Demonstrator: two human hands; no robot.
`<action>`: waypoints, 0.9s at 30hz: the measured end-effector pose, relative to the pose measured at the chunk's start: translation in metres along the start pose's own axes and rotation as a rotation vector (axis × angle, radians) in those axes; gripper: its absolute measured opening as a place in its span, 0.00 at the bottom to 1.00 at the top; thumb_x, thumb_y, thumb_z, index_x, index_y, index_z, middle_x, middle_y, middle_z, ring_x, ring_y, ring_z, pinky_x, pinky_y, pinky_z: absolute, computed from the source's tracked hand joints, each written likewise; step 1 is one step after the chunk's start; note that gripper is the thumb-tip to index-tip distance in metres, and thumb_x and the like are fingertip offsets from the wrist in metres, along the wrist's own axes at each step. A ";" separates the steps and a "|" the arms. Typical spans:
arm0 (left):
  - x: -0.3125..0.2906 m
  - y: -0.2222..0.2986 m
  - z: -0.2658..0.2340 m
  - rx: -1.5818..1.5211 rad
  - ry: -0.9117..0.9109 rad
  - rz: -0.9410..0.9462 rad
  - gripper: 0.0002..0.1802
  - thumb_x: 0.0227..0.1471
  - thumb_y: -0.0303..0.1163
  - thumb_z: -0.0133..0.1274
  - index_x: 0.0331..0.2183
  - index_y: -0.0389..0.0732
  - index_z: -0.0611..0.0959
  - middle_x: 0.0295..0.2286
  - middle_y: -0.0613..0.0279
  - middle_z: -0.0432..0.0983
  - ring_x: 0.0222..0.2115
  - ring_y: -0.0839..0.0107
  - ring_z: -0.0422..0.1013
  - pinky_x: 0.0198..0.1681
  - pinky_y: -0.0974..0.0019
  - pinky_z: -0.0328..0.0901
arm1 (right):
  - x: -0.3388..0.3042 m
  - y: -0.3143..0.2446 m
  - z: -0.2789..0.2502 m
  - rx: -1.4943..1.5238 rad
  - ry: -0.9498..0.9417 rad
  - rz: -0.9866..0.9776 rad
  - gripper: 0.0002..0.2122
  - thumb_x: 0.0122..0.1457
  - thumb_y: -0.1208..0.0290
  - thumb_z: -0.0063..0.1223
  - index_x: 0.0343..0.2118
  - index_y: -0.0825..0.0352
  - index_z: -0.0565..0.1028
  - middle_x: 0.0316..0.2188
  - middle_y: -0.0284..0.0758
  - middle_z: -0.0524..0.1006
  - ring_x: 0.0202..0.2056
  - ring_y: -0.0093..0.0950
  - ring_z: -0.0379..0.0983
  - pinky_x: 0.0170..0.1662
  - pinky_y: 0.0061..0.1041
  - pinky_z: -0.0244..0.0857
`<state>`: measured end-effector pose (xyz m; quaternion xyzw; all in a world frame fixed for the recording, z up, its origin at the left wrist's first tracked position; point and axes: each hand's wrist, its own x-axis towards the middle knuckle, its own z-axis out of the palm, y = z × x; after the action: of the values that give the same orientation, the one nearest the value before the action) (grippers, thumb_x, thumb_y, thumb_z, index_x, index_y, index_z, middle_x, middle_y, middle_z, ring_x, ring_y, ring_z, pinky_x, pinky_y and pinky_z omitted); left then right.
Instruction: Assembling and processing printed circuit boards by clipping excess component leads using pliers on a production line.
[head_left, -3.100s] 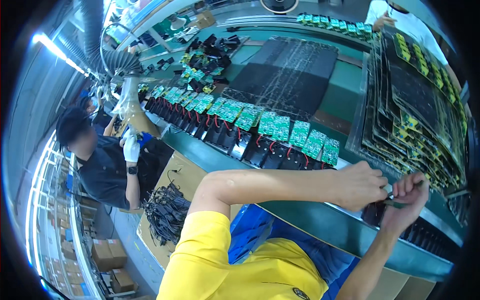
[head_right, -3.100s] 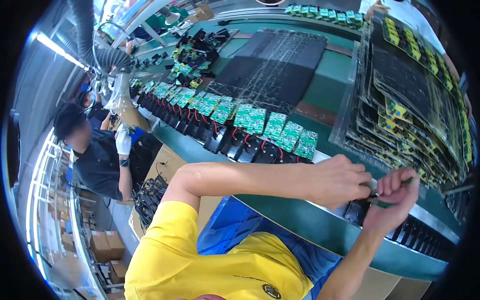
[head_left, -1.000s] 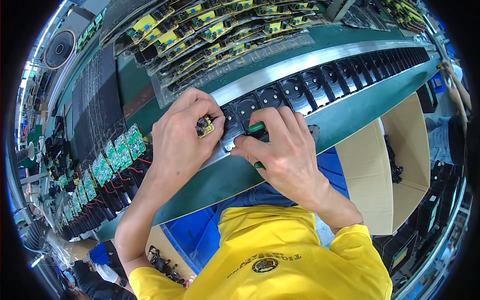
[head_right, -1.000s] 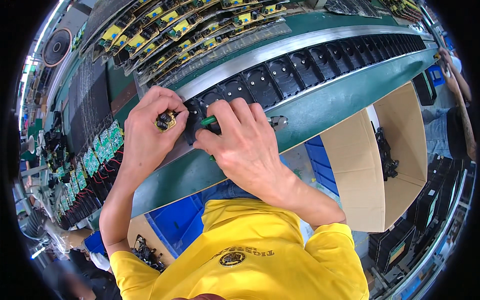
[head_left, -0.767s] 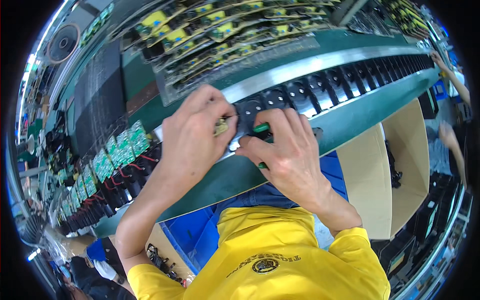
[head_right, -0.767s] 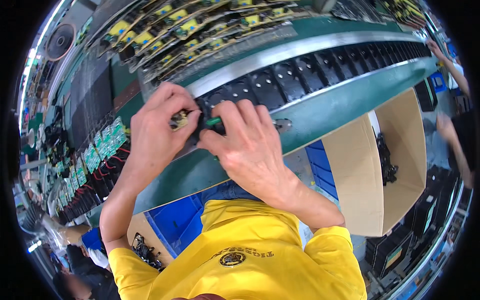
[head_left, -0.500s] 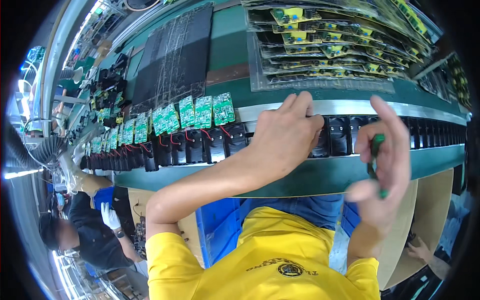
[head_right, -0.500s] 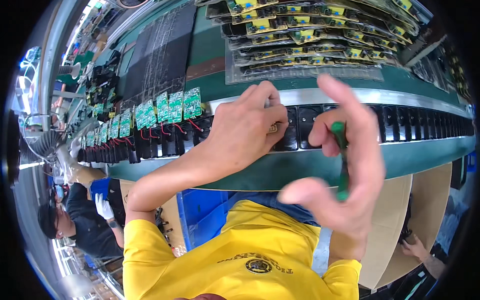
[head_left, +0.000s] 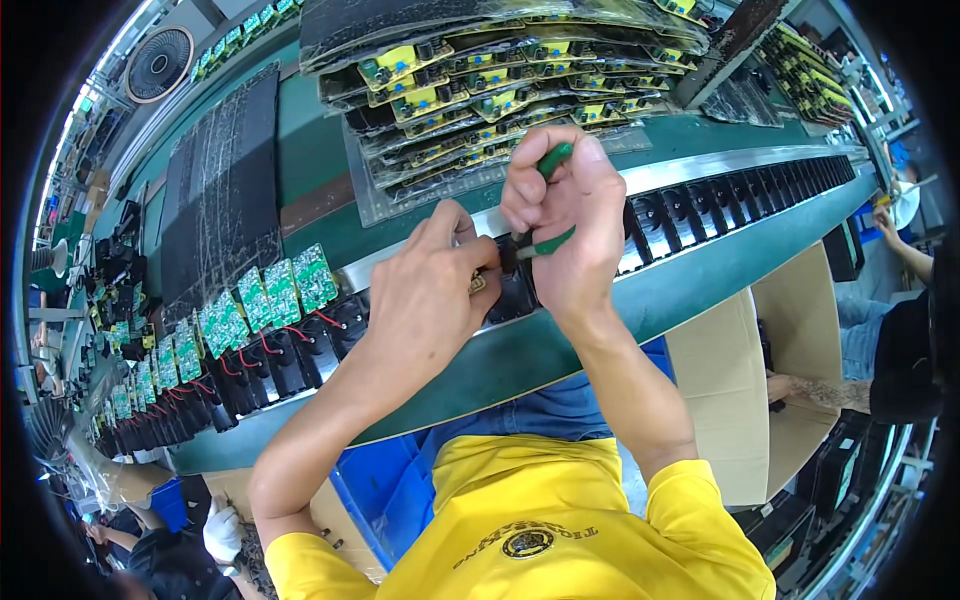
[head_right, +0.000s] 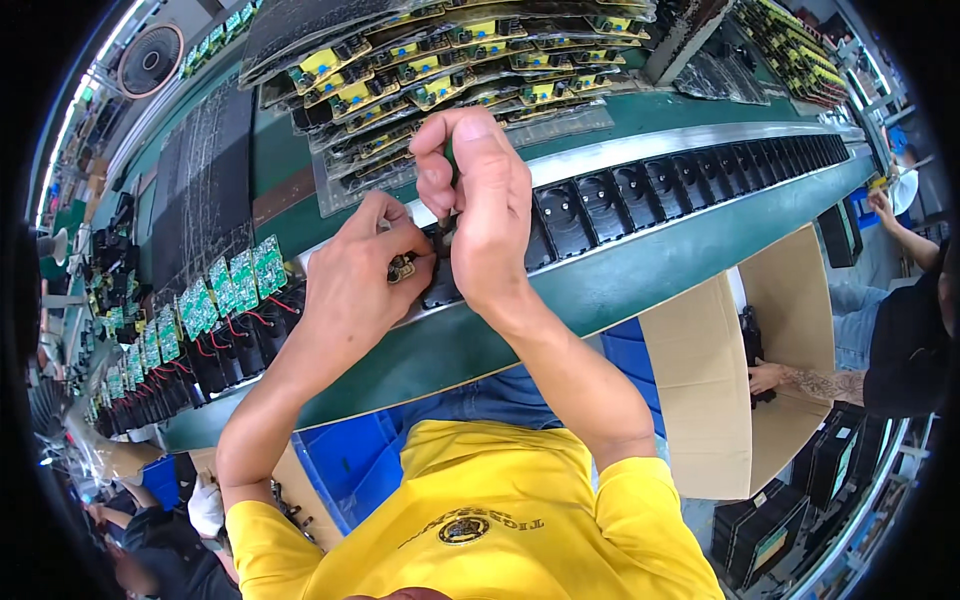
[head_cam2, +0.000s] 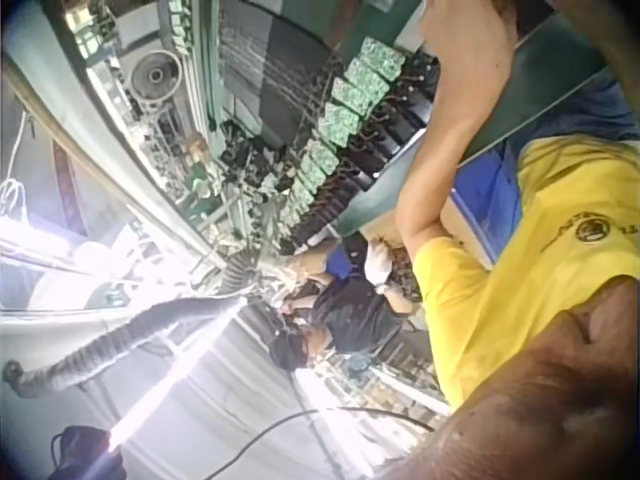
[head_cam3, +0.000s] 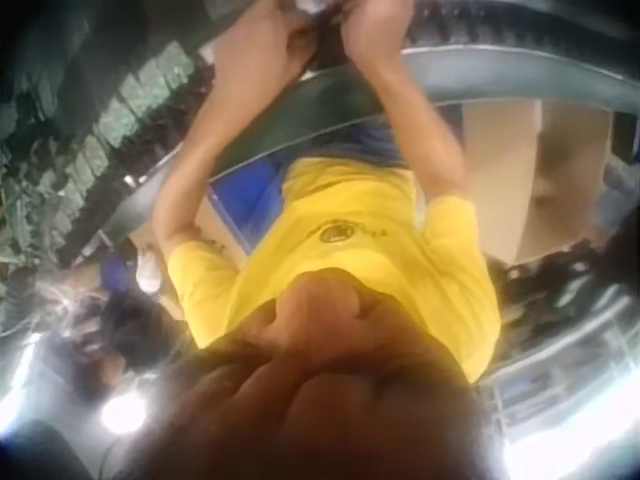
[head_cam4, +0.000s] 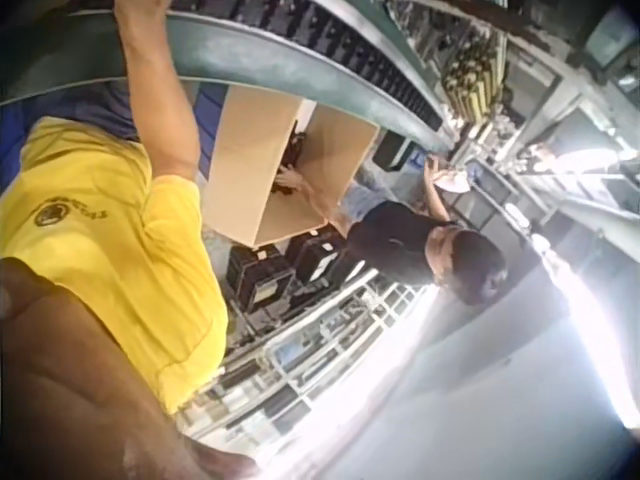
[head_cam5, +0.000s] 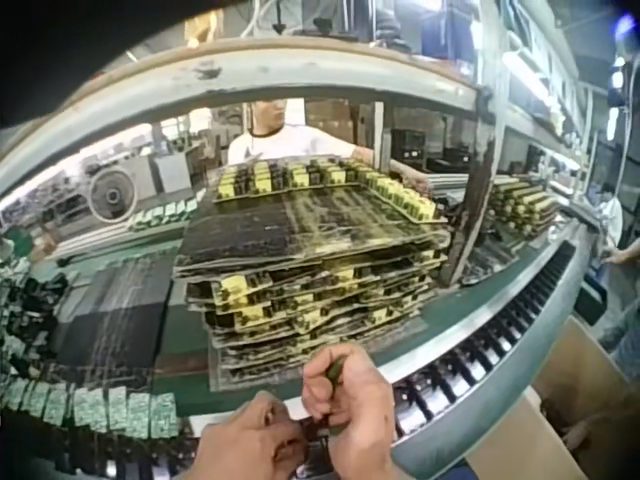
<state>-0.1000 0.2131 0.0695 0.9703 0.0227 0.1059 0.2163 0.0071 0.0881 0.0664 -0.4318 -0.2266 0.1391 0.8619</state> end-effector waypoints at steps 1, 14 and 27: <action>0.000 -0.001 0.000 -0.003 -0.005 0.001 0.03 0.54 0.31 0.68 0.33 0.44 0.91 0.44 0.60 0.75 0.39 0.57 0.79 0.34 0.55 0.73 | 0.001 0.001 0.001 -0.002 0.005 -0.001 0.22 0.83 0.52 0.36 0.47 0.67 0.77 0.29 0.29 0.69 0.29 0.21 0.59 0.33 0.25 0.55; 0.004 -0.004 0.002 -0.021 -0.013 0.019 0.03 0.54 0.31 0.67 0.33 0.45 0.90 0.45 0.61 0.75 0.39 0.56 0.80 0.35 0.53 0.73 | 0.007 0.011 -0.011 -0.046 -0.171 0.084 0.15 0.81 0.59 0.42 0.46 0.66 0.77 0.31 0.28 0.69 0.31 0.20 0.60 0.34 0.24 0.56; 0.056 -0.001 -0.060 0.099 -0.660 0.129 0.20 0.56 0.32 0.69 0.50 0.41 0.86 0.46 0.58 0.82 0.42 0.50 0.81 0.45 0.52 0.75 | -0.075 -0.064 -0.022 -1.667 -0.442 -0.305 0.08 0.61 0.66 0.73 0.43 0.55 0.91 0.43 0.31 0.73 0.39 0.31 0.70 0.43 0.30 0.69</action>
<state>-0.0580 0.2438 0.1334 0.9610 -0.1047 -0.2016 0.1575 -0.0430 0.0032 0.0866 -0.8493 -0.4717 -0.1082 0.2108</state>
